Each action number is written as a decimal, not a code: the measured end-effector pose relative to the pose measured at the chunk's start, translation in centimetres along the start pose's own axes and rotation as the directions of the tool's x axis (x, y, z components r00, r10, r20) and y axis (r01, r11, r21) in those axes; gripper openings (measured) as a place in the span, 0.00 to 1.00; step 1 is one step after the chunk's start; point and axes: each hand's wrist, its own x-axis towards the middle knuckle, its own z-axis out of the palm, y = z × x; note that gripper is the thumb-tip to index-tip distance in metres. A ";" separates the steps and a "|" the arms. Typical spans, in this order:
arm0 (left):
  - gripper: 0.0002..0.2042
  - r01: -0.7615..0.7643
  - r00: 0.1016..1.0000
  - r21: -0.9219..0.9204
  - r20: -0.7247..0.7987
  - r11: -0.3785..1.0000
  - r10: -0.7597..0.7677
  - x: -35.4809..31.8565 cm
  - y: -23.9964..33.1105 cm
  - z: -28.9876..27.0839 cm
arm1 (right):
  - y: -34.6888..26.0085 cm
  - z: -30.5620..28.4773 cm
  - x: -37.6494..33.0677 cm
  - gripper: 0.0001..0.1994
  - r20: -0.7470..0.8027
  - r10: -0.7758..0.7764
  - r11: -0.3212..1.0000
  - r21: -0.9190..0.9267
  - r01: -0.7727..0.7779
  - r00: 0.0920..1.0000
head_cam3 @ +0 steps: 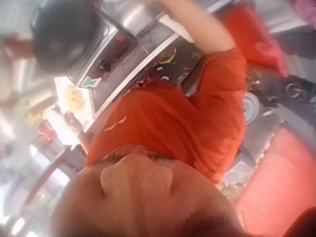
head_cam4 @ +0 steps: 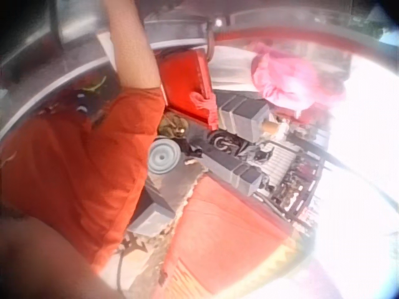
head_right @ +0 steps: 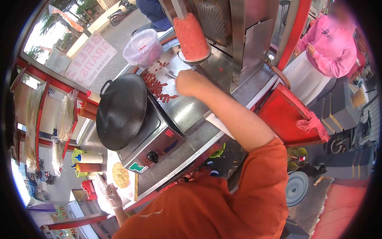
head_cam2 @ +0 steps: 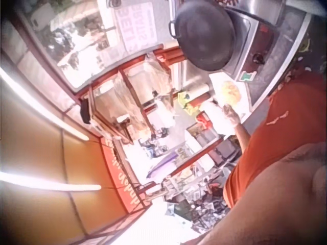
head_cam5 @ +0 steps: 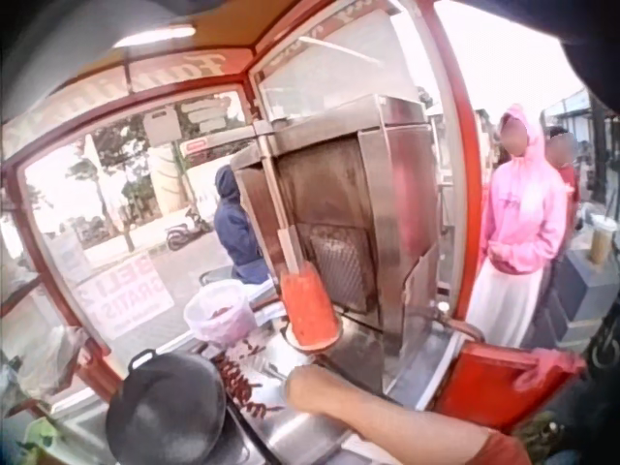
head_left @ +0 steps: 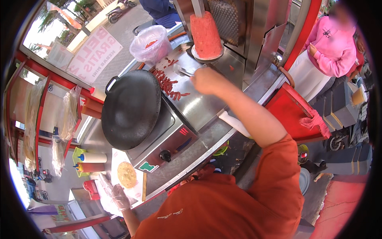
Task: The person assembles street tacos by placing cooked meat onto tortillas, adding shredded cabbage, and drizzling sauces. The tacos are then wrapped in paper and placed into a bag for serving.
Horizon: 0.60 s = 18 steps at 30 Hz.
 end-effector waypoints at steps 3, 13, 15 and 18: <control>0.20 0.032 0.999 0.092 -0.001 0.995 -0.032 -0.7 0.0 -0.9 | 0.7 -1.7 -0.2 0.22 0.320 0.078 0.985 0.119 -0.122 0.944; 0.18 -0.140 0.989 0.157 -0.017 0.978 0.145 1.1 2.1 0.0 | -6.5 9.1 11.3 0.16 0.054 0.273 0.762 0.597 -0.250 0.961; 0.18 -0.088 0.995 0.138 -0.041 0.986 0.094 0.1 1.5 -0.5 | -6.3 9.5 12.7 0.17 0.009 0.282 0.809 0.535 -0.242 0.959; 0.13 -0.007 0.988 0.089 -0.153 0.996 0.021 -3.1 -0.3 -1.4 | -4.2 9.3 12.2 0.17 -0.197 0.204 0.948 0.284 -0.144 0.959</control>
